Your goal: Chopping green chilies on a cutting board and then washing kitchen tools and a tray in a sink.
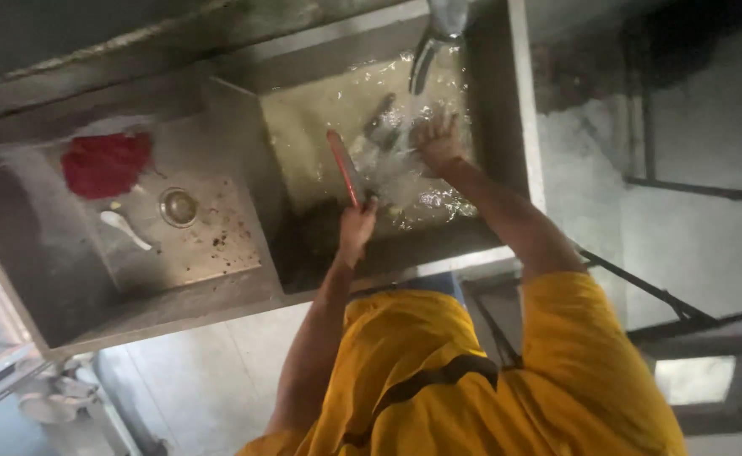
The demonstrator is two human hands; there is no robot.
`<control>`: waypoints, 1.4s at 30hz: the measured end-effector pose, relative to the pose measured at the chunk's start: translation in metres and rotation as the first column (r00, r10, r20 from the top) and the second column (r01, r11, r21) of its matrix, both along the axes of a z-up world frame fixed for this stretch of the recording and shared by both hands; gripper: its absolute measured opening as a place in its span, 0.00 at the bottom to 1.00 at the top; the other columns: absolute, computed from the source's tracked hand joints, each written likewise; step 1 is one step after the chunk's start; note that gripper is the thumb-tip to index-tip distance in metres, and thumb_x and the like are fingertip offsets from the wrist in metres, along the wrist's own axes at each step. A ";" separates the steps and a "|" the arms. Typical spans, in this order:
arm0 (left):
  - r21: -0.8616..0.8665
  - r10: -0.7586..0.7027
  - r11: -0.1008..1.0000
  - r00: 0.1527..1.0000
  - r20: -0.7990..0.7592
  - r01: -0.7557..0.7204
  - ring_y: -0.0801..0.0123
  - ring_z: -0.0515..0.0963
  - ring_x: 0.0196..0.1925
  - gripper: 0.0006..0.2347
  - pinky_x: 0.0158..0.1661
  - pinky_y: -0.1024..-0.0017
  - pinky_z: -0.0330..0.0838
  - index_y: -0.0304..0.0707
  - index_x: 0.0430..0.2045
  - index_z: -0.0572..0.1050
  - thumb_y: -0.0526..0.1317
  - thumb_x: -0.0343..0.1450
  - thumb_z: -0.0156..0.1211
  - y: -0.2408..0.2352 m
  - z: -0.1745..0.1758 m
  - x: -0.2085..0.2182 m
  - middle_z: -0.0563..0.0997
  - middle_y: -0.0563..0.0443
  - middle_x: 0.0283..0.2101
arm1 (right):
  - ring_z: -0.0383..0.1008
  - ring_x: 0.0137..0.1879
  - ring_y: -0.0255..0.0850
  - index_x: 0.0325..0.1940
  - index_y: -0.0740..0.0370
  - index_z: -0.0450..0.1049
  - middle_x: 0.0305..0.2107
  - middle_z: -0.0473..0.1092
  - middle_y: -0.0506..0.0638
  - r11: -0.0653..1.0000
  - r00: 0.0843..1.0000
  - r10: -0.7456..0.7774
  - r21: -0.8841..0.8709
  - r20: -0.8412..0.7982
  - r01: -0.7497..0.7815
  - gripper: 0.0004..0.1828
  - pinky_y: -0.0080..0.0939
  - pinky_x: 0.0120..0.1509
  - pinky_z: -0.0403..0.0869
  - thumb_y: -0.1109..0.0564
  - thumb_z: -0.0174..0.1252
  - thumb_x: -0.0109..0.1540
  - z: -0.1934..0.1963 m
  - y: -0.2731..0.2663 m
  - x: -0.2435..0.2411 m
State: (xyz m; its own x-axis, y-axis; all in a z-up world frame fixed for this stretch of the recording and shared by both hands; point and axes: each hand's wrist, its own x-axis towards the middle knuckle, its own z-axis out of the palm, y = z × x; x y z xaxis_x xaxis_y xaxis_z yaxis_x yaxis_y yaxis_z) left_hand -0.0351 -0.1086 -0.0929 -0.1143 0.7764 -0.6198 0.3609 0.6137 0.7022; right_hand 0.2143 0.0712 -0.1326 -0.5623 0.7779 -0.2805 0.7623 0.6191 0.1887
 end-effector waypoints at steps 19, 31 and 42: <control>-0.104 0.351 0.899 0.560 0.751 -0.425 0.75 0.66 0.18 0.13 0.18 0.73 0.59 0.41 0.38 0.71 0.47 0.74 0.68 0.078 -0.029 -0.011 0.75 0.52 0.30 | 0.78 0.47 0.53 0.43 0.64 0.82 0.40 0.77 0.64 0.817 0.931 -0.349 -0.522 -0.105 0.247 0.19 0.53 0.60 0.75 0.45 0.59 0.68 0.181 0.057 -0.051; -0.286 0.241 0.957 0.688 0.684 -0.050 0.66 0.83 0.28 0.19 0.25 0.66 0.74 0.36 0.43 0.75 0.48 0.67 0.71 0.118 0.078 0.027 0.83 0.51 0.30 | 0.81 0.40 0.50 0.58 0.69 0.68 0.33 0.75 0.57 0.251 -0.371 -0.893 -0.966 -0.254 0.057 0.19 0.51 0.42 0.79 0.52 0.48 0.71 0.053 0.005 -0.091; -0.550 0.603 0.797 0.312 0.734 -0.248 0.59 0.82 0.27 0.12 0.30 0.59 0.81 0.36 0.37 0.75 0.42 0.66 0.66 0.086 0.081 -0.008 0.81 0.46 0.29 | 0.68 0.62 0.59 0.62 0.61 0.72 0.55 0.71 0.63 0.829 0.706 -0.540 -0.433 -0.459 0.353 0.19 0.61 0.65 0.68 0.54 0.52 0.67 -0.108 0.030 -0.058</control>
